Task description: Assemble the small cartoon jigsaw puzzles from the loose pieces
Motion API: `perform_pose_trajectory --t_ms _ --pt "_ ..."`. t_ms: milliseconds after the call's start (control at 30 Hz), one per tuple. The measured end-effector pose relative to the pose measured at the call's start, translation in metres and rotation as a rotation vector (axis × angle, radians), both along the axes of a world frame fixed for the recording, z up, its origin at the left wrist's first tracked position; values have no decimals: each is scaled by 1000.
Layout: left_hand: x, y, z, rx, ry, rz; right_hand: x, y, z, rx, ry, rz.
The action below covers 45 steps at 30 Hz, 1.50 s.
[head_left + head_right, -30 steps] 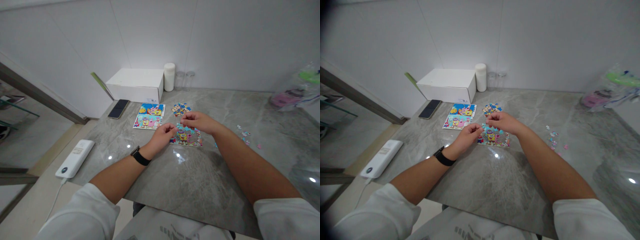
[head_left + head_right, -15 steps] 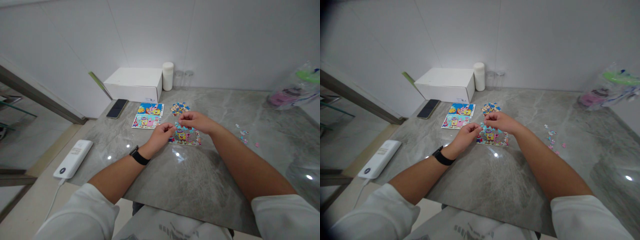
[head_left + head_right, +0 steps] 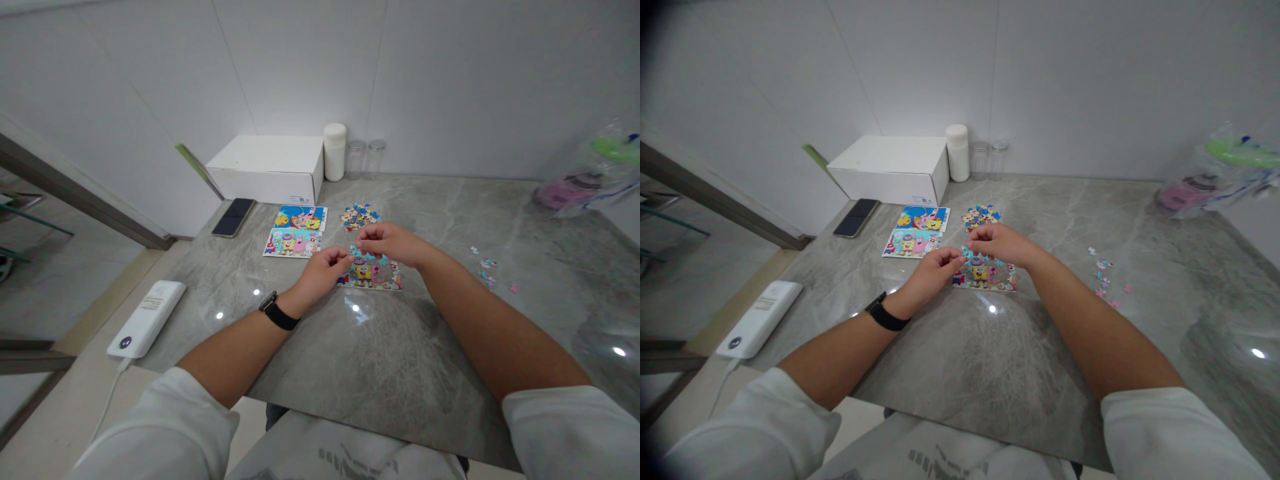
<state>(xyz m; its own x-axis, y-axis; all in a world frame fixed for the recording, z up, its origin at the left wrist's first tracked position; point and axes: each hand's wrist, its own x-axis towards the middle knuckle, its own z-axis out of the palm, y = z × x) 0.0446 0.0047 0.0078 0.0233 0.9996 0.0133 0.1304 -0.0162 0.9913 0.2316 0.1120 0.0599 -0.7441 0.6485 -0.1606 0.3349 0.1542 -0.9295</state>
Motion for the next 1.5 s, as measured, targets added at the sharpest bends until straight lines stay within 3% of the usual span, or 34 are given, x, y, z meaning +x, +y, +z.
perform_pose_trajectory --t_ms 333,900,1500 --pt "1 -2 4 -23 51 -72 2 3 -5 10 -29 29" --pt "-1 0 1 35 50 34 -1 -1 -8 1 -78 123" --pt "-5 1 0 76 153 97 4 6 -11 -13 -122 114"
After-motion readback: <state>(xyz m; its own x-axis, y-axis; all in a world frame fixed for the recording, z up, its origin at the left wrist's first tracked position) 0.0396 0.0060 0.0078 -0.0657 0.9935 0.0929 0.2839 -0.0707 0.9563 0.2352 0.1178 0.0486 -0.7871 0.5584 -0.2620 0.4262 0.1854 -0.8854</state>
